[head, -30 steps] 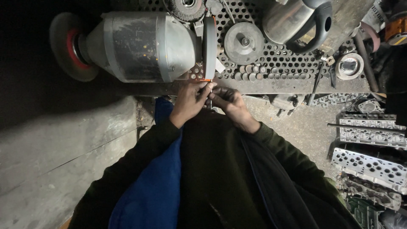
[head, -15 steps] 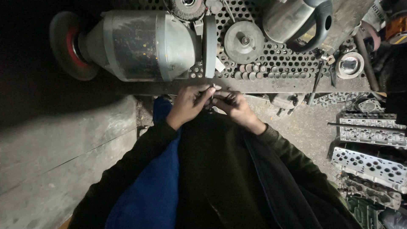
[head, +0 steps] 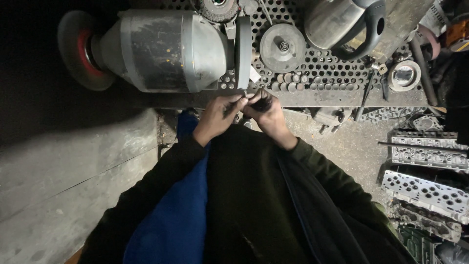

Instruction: The person grinds small cylindrical metal parts against a bench grinder at a workbench, then carries the parts to a cylinder head on the bench and fits them into its openings, handling bolts and other hardware nearby. They return to the grinder and continue grinding the parts.

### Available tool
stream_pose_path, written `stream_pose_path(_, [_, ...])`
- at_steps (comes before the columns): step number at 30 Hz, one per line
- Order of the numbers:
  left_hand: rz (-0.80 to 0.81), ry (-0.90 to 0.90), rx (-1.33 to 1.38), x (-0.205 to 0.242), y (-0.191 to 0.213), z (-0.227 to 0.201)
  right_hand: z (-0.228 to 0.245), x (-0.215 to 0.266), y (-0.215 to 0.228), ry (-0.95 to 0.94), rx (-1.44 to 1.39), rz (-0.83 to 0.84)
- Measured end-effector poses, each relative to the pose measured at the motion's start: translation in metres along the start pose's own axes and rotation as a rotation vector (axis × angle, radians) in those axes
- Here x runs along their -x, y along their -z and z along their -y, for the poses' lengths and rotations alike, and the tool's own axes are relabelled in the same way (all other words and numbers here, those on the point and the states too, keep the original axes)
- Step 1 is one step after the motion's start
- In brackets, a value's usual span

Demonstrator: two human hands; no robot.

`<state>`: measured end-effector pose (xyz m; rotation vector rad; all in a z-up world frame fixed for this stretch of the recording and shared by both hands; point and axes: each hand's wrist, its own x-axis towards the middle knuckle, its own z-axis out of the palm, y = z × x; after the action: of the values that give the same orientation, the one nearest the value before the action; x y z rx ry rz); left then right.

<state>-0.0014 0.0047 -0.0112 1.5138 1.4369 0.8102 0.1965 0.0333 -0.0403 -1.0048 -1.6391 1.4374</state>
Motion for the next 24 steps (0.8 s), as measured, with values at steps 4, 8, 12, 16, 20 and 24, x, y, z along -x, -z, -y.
stream_pose_path(4, [-0.046,-0.108,-0.009,-0.002,-0.003,0.010,-0.010,0.001,-0.001,-0.118,-0.118,-0.010])
stream_pose_path(8, [-0.062,-0.058,-0.011,-0.001,-0.002,0.004,-0.028,0.001,0.000,-0.007,-0.198,-0.025])
stream_pose_path(12, [-0.035,-0.066,0.048,-0.001,0.003,-0.006,-0.025,0.000,0.000,0.018,-0.263,-0.017])
stream_pose_path(16, [-0.066,-0.111,0.025,-0.001,0.001,0.000,-0.007,0.004,-0.002,-0.042,-0.261,-0.012])
stream_pose_path(20, [-0.061,-0.143,0.063,-0.001,-0.003,0.011,0.006,0.003,-0.003,-0.029,-0.066,-0.021])
stream_pose_path(24, [-0.041,-0.032,-0.018,0.000,-0.001,0.005,0.022,0.004,-0.003,-0.109,-0.055,0.001])
